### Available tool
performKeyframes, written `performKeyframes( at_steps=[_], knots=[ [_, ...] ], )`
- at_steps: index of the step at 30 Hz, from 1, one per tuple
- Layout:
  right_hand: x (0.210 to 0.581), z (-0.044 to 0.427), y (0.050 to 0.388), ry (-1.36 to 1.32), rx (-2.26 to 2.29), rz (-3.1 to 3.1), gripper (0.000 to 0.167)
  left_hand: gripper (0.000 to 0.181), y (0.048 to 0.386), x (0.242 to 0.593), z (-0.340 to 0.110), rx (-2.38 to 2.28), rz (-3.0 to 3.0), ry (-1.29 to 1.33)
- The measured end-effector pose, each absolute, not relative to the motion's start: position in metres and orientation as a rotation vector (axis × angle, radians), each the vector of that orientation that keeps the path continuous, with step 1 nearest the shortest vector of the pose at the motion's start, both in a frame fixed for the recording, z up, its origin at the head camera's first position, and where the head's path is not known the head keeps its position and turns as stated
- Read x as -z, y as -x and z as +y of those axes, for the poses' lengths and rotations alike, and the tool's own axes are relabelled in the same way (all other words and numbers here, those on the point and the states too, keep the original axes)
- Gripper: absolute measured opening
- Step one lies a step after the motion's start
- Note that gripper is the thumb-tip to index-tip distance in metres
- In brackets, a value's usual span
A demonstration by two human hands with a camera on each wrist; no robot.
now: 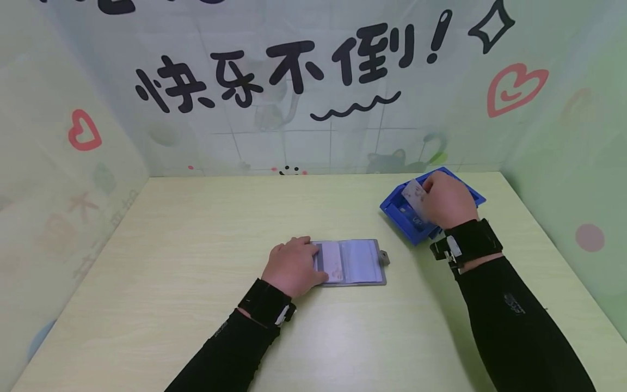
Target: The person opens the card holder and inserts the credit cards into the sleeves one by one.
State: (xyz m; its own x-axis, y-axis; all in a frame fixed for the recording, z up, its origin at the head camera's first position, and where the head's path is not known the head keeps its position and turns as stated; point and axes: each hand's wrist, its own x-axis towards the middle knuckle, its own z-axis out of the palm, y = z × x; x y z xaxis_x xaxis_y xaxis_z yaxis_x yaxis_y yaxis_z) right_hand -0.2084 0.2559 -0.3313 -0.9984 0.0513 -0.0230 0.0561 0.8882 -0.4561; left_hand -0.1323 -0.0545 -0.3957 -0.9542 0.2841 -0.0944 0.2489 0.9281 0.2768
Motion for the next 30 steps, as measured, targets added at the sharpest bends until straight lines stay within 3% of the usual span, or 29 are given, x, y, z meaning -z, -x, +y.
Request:
performKeyframes(
  at_steps=[9, 20, 30],
  knots=[
    [0.333, 0.225, 0.180, -0.008, 1.023, 2.967, 0.044, 0.055, 0.132, 0.394, -0.054, -0.400, 2.943, -0.397],
    [0.379, 0.179, 0.161, 0.146, 1.149, 2.709, 0.037, 0.060, 0.133, 0.395, -0.053, -0.394, 2.922, -0.362],
    [0.395, 0.167, 0.156, 0.154, 1.128, 2.688, 0.035, 0.062, 0.133, 0.395, -0.052, -0.367, 2.913, -0.351]
  ],
)
